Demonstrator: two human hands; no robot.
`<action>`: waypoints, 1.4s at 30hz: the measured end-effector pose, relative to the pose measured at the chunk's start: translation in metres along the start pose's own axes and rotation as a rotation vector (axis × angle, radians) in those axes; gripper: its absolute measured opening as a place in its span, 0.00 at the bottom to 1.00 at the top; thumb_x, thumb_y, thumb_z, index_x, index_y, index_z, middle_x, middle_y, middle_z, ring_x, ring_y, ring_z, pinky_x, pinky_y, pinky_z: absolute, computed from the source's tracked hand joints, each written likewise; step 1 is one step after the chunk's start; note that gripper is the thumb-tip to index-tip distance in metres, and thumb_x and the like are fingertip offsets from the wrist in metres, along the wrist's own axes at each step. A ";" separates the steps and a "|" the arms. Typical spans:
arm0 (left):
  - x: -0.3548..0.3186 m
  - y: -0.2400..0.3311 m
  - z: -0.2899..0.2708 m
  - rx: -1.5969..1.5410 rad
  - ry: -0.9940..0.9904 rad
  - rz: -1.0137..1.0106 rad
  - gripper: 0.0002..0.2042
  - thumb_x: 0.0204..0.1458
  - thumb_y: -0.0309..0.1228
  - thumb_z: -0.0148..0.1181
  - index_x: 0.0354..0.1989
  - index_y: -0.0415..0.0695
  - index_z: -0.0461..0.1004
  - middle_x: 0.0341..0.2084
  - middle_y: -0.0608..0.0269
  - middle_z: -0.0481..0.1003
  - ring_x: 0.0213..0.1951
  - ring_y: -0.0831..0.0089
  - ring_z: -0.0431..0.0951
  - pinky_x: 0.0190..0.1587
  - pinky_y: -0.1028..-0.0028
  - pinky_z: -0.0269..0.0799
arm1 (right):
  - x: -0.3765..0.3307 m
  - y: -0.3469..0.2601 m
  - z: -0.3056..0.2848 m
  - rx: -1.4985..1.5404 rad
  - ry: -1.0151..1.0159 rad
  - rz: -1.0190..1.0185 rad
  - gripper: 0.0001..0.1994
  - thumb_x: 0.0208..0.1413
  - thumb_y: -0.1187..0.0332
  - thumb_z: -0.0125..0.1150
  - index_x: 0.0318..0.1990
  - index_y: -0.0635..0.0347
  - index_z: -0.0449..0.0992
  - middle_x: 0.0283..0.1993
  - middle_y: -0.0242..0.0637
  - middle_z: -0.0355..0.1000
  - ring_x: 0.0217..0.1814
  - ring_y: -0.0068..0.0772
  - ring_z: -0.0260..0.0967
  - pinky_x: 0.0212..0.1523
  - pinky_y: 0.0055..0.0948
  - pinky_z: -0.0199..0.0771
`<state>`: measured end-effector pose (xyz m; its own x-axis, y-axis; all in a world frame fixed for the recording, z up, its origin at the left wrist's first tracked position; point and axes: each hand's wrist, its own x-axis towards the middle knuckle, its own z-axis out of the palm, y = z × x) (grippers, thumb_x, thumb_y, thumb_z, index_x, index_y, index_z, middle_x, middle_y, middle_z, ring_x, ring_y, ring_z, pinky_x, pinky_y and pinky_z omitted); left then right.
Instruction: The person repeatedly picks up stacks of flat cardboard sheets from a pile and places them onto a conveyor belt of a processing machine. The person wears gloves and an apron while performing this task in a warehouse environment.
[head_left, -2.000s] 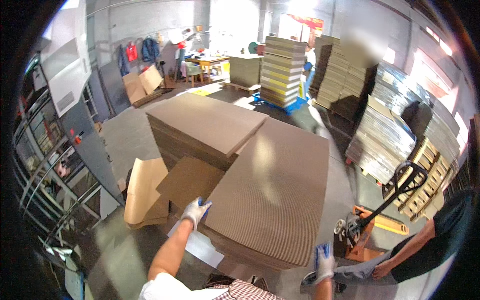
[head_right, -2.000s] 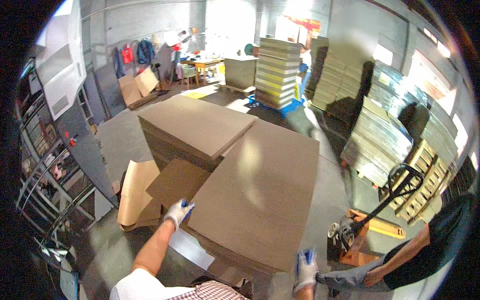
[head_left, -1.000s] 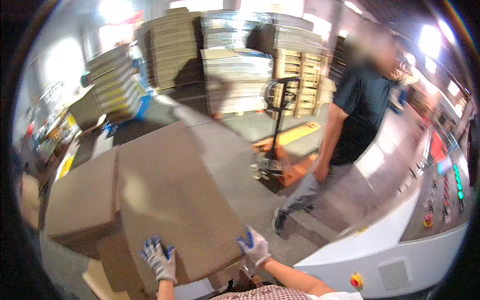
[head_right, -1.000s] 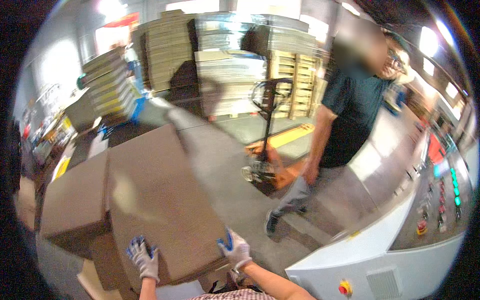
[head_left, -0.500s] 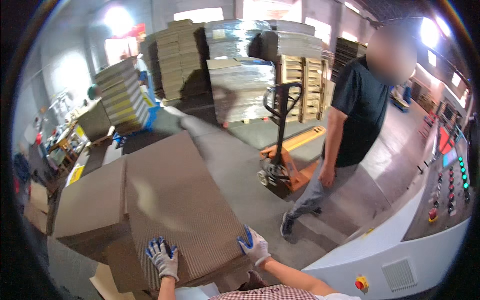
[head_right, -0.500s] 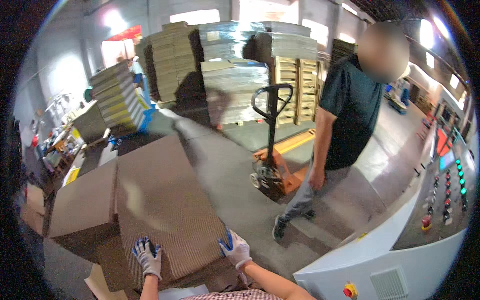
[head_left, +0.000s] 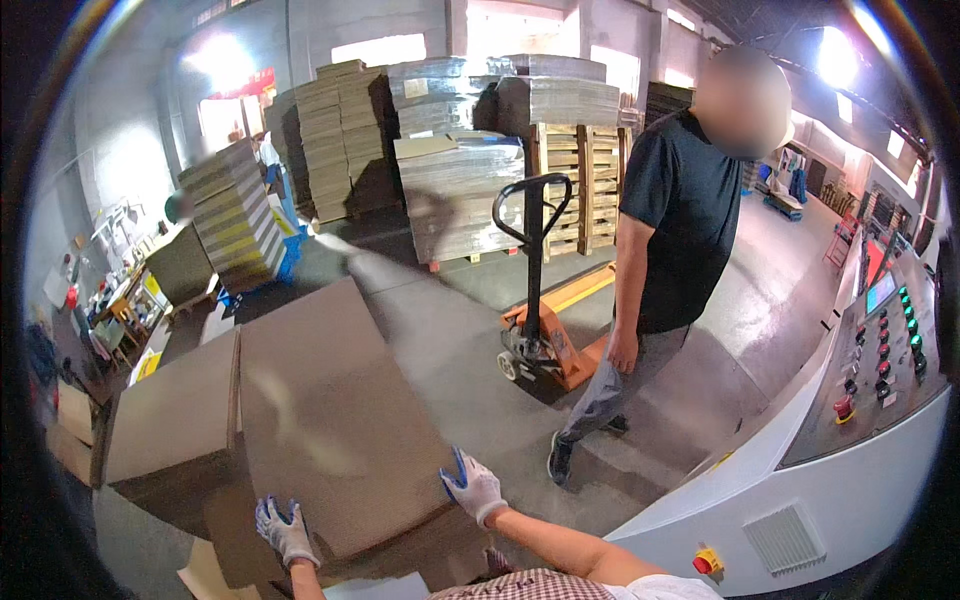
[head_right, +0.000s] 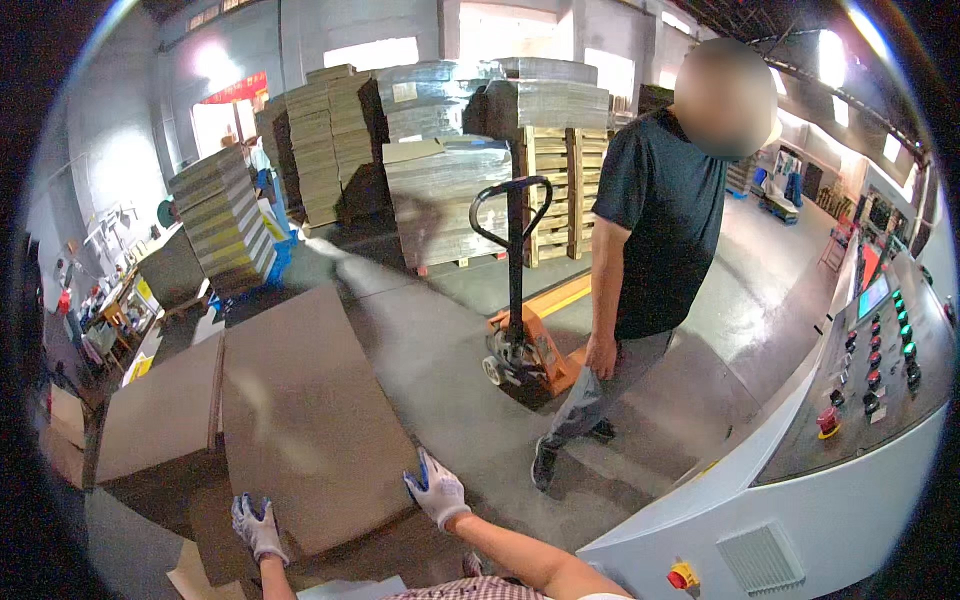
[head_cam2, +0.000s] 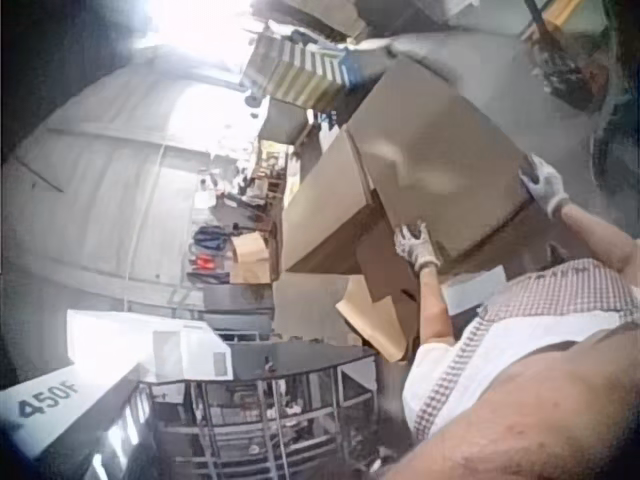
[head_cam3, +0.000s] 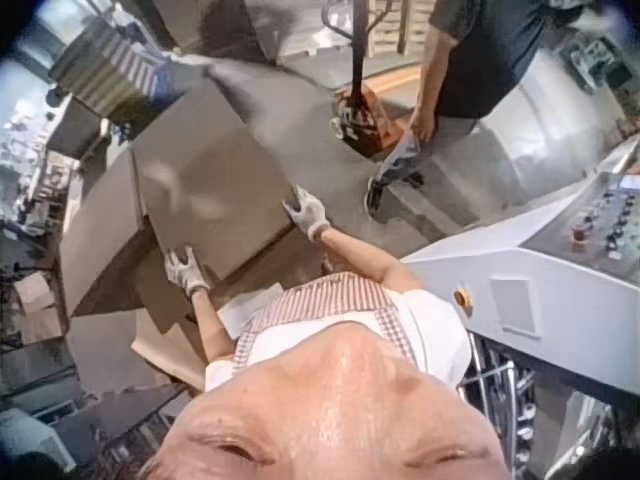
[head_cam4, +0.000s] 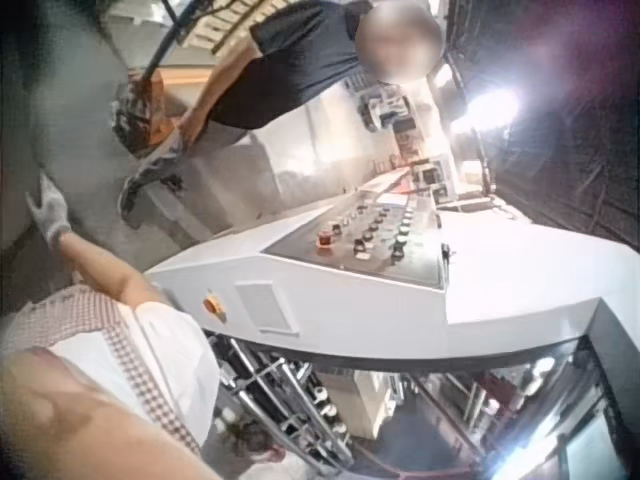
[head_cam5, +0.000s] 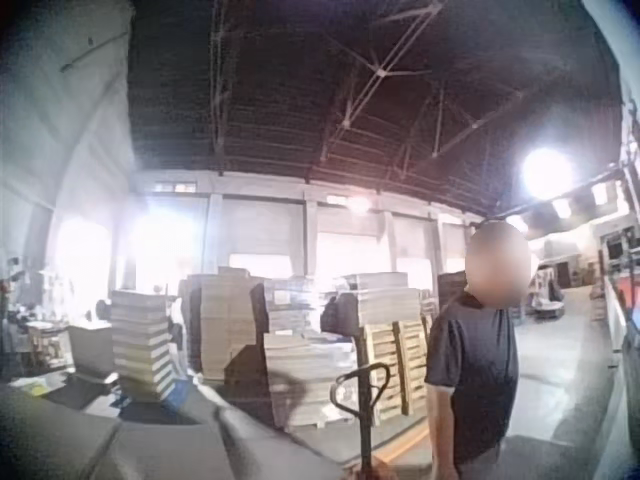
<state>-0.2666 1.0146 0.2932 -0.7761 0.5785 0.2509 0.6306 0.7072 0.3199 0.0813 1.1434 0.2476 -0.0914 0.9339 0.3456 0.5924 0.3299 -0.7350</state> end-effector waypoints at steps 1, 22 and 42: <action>-0.005 -0.003 -0.005 0.066 -0.021 -0.065 0.33 0.48 0.45 0.65 0.62 0.47 0.63 0.64 0.56 0.60 0.67 0.58 0.54 0.67 0.55 0.47 | 0.001 -0.002 -0.003 -0.009 0.000 0.004 0.31 0.55 0.51 0.59 0.61 0.61 0.65 0.57 0.50 0.69 0.55 0.51 0.69 0.55 0.40 0.69; 0.013 -0.113 0.035 -0.794 -0.281 -0.479 0.20 0.54 0.30 0.62 0.51 0.29 0.70 0.42 0.56 0.77 0.40 0.71 0.75 0.45 0.74 0.70 | -0.004 -0.002 -0.007 0.036 -0.035 0.041 0.32 0.54 0.51 0.62 0.61 0.62 0.65 0.58 0.49 0.69 0.58 0.52 0.67 0.57 0.38 0.68; 0.006 -0.109 -0.014 -0.639 -0.505 -0.271 0.25 0.51 0.39 0.67 0.50 0.31 0.72 0.39 0.52 0.78 0.36 0.67 0.75 0.42 0.70 0.73 | 0.237 0.020 -0.155 -0.557 -0.440 0.519 0.32 0.62 0.46 0.38 0.67 0.59 0.56 0.62 0.52 0.64 0.59 0.51 0.68 0.62 0.37 0.64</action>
<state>-0.3400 0.9352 0.2722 -0.7070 0.6418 -0.2970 0.1808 0.5701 0.8015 0.1950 1.3504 0.4053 0.0655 0.9537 -0.2935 0.9388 -0.1585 -0.3057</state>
